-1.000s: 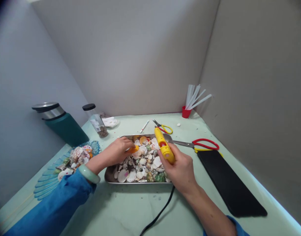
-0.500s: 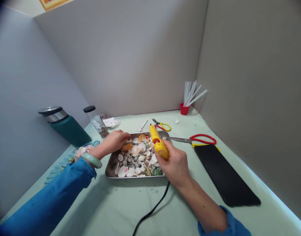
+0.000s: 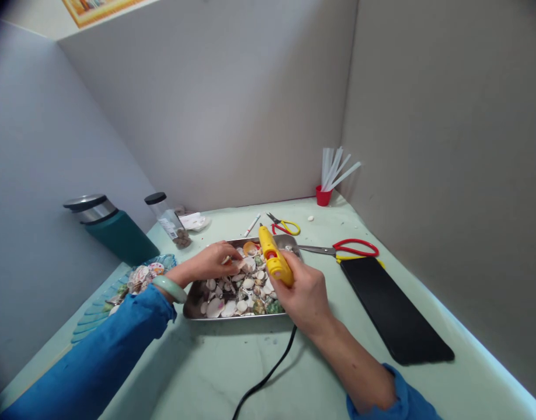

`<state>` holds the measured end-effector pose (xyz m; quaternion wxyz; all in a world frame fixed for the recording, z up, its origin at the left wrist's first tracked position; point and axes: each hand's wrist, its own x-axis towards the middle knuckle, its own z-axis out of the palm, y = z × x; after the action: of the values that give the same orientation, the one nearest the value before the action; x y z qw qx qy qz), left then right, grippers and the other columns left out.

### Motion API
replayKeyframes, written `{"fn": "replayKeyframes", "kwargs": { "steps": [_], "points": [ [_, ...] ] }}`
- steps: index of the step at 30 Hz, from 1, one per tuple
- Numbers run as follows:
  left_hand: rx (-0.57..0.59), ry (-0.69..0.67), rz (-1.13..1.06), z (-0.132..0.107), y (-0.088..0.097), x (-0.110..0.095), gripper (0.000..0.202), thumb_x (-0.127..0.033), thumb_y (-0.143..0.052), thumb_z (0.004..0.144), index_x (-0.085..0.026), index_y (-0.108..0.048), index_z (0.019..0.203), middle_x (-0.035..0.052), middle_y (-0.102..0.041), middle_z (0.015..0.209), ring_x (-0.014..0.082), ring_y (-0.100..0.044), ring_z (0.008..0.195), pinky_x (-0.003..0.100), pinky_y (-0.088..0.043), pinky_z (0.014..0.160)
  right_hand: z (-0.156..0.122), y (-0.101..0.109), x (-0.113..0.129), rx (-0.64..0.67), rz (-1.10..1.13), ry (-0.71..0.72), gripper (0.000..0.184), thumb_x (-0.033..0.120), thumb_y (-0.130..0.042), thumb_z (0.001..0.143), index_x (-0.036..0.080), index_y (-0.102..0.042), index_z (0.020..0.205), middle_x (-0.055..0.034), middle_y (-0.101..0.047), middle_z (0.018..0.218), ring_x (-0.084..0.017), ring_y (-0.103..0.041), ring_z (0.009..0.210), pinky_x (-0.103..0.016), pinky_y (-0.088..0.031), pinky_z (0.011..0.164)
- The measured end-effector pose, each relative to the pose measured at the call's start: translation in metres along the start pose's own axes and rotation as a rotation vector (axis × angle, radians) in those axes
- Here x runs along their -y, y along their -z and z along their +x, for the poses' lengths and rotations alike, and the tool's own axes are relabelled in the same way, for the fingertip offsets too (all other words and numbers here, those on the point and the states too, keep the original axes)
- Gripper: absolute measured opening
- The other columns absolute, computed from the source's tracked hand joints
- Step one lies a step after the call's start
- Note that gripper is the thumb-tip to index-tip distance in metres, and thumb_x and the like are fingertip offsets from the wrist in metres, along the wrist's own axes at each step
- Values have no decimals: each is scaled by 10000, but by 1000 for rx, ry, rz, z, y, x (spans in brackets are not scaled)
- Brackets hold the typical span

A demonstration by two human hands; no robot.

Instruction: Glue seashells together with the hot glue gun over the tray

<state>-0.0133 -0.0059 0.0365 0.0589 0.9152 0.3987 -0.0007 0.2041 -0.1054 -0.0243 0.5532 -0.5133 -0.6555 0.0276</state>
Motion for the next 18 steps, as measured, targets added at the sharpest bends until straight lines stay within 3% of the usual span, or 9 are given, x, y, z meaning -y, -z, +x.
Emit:
{"fn": "replayKeyframes", "kwargs": {
  "steps": [5,14,18],
  "points": [
    [35,185,-251,-13,17,14,392,-439,-508,817,-190,-647,1086,48,-681,1077,195,-616,931,268,-437,815,0,0,2,-6,-1,-4,261,297,-602,821,164,-617,1044,-24,-685,796,-139,-604,575,-228,-475,581],
    [164,17,-179,-24,16,2,478,-512,-697,671,-193,-669,1026,68,-633,994,205,-583,903,259,-440,771,0,1,2,17,0,-17,269,330,-598,827,164,-618,1038,-22,-685,794,-139,-608,585,-227,-485,584],
    [65,15,-169,-18,12,5,337,-433,-632,763,-189,-668,993,53,-667,977,181,-597,884,244,-433,776,0,1,2,13,-12,-24,273,365,-588,833,162,-622,1014,-27,-686,776,-145,-609,573,-233,-486,566]
  ]
}}
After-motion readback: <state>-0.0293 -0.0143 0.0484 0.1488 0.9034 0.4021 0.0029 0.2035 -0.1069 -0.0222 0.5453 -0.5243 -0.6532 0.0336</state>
